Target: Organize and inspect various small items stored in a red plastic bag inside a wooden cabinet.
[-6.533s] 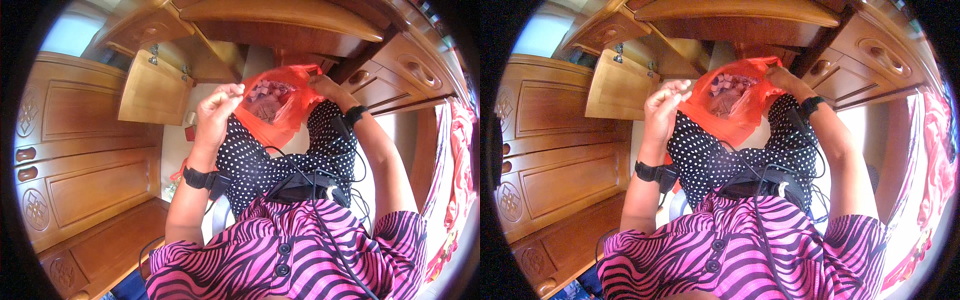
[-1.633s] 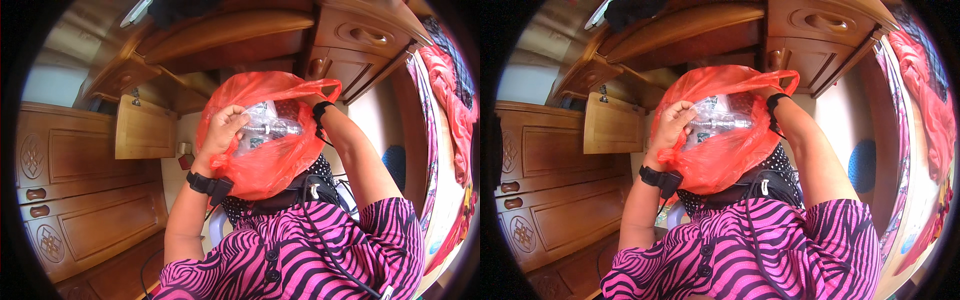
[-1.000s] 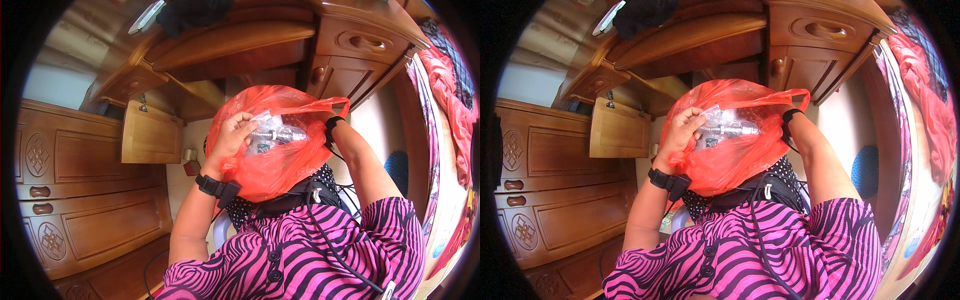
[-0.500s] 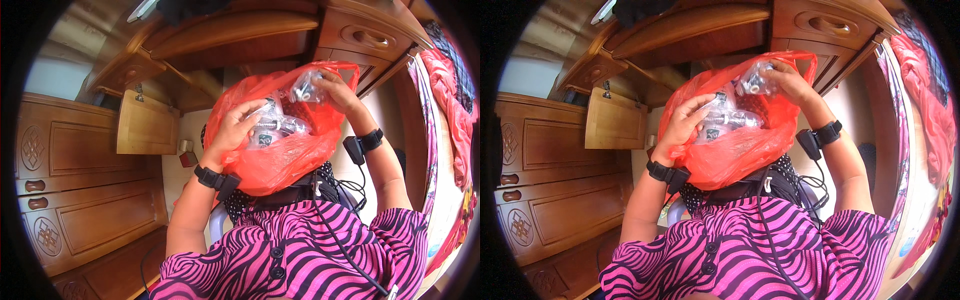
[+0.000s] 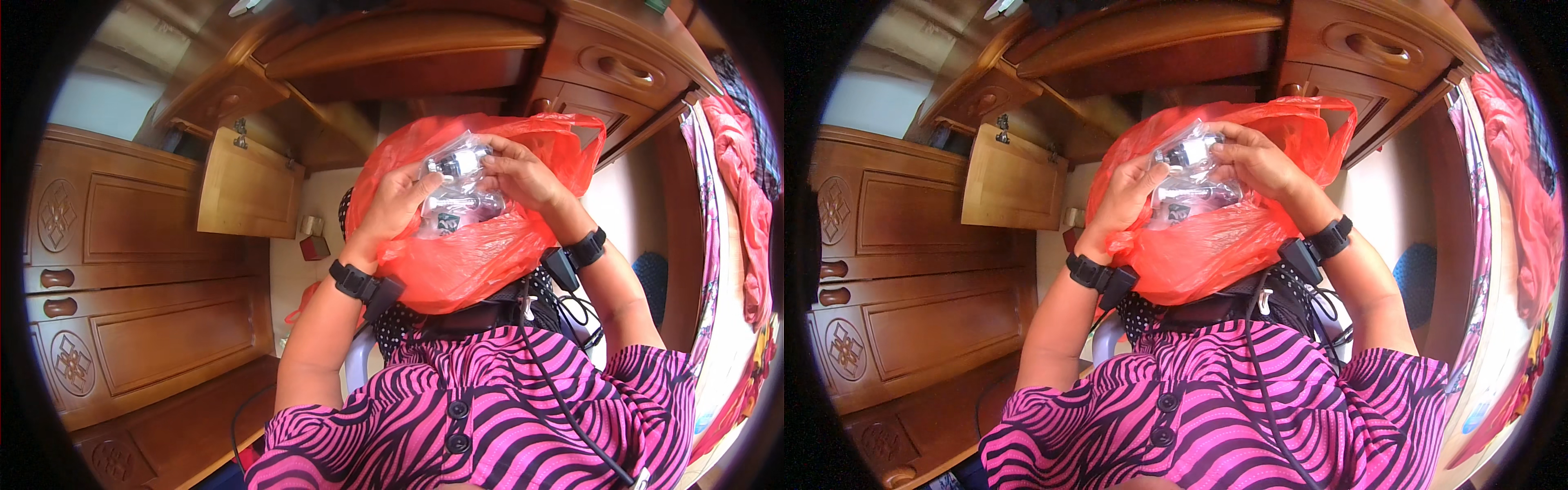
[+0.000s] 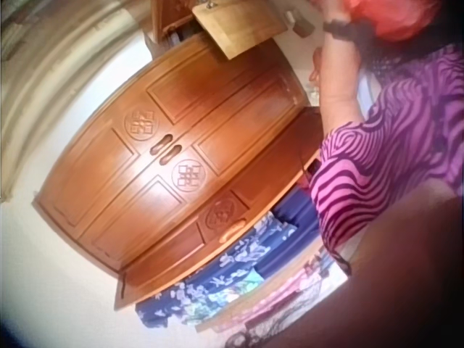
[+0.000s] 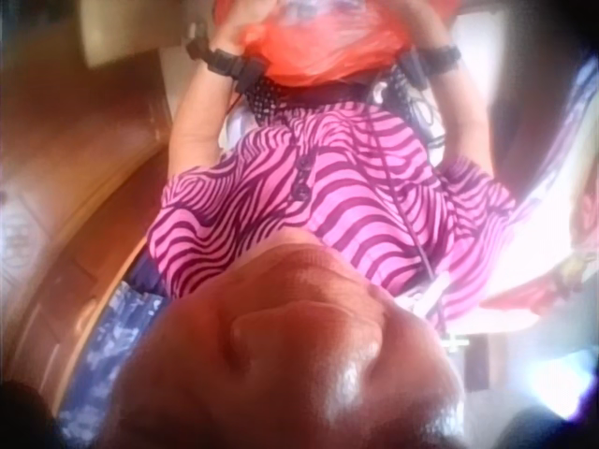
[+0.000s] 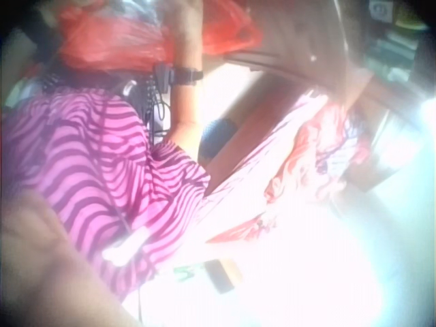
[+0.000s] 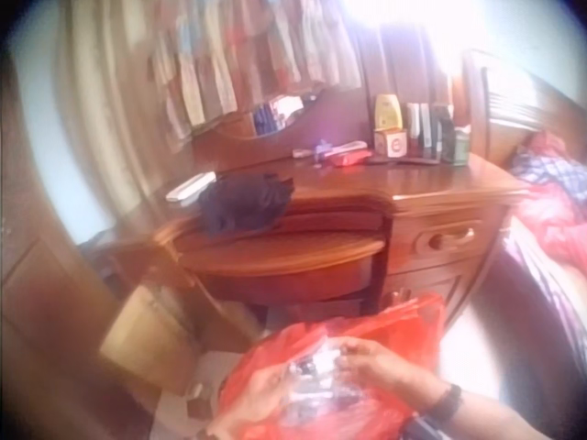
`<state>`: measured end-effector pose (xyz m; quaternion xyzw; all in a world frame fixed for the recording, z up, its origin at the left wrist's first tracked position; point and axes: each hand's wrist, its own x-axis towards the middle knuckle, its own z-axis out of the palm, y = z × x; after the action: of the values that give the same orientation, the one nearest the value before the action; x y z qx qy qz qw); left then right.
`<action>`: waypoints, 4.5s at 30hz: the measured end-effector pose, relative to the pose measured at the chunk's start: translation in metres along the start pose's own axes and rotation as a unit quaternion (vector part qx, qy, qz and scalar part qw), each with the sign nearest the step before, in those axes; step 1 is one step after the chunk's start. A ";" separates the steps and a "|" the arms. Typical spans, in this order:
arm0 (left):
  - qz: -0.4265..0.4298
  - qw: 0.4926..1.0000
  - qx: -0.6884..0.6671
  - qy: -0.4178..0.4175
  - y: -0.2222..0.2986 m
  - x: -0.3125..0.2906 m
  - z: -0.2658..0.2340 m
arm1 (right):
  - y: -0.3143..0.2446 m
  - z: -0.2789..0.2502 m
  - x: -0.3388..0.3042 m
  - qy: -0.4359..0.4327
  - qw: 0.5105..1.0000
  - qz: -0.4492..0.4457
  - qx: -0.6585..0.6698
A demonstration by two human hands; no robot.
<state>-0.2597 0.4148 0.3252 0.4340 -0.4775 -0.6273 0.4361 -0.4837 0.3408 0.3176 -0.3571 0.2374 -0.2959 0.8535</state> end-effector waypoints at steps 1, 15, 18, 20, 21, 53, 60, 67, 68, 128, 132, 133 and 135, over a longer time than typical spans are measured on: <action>0.027 0.999 -0.021 0.009 0.000 0.000 0.003 | 0.001 -0.001 -0.001 0.017 0.999 -0.001 -0.032; -0.008 0.999 0.037 -0.002 0.002 -0.001 -0.002 | 0.017 -0.012 -0.014 0.017 1.000 0.018 0.006; -0.019 0.999 0.027 0.002 0.002 0.001 -0.003 | 0.015 -0.009 -0.015 0.015 1.000 0.022 -0.007; -0.022 1.000 0.017 -0.003 0.003 0.002 -0.005 | 0.013 -0.005 -0.017 0.018 0.999 0.027 -0.014; -0.014 1.000 0.011 -0.005 0.004 0.002 -0.005 | 0.013 -0.004 -0.017 0.015 1.000 0.018 -0.021; -0.033 0.991 -0.131 -0.003 -0.008 0.001 -0.016 | 0.001 0.031 -0.027 0.120 0.975 -0.089 -0.165; -0.028 0.997 -0.072 0.001 -0.007 -0.001 -0.015 | 0.008 0.019 -0.024 0.038 0.980 -0.072 -0.179; -0.040 0.995 -0.088 0.008 -0.002 -0.003 -0.013 | 0.013 0.011 -0.026 0.049 0.984 -0.064 -0.156; -0.041 0.995 -0.088 0.009 -0.001 -0.004 -0.012 | 0.013 0.012 -0.026 0.048 0.985 -0.064 -0.156; -0.036 0.995 -0.098 0.006 -0.010 -0.003 -0.013 | 0.018 0.012 -0.029 0.045 0.975 0.001 -0.218; -0.043 0.995 -0.087 -0.006 -0.007 -0.003 -0.013 | 0.018 0.012 -0.028 0.043 0.976 0.006 -0.214; -0.046 0.995 -0.089 -0.001 -0.007 -0.003 -0.012 | 0.019 0.012 -0.028 0.044 0.977 0.007 -0.210; -0.046 0.995 -0.093 0.002 -0.007 -0.004 -0.012 | 0.019 0.011 -0.028 0.045 0.977 0.007 -0.209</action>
<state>-0.2484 0.4170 0.3166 0.4139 -0.3956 -0.6880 0.4460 -0.4902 0.3758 0.3161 -0.5123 0.3346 -0.2494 0.7506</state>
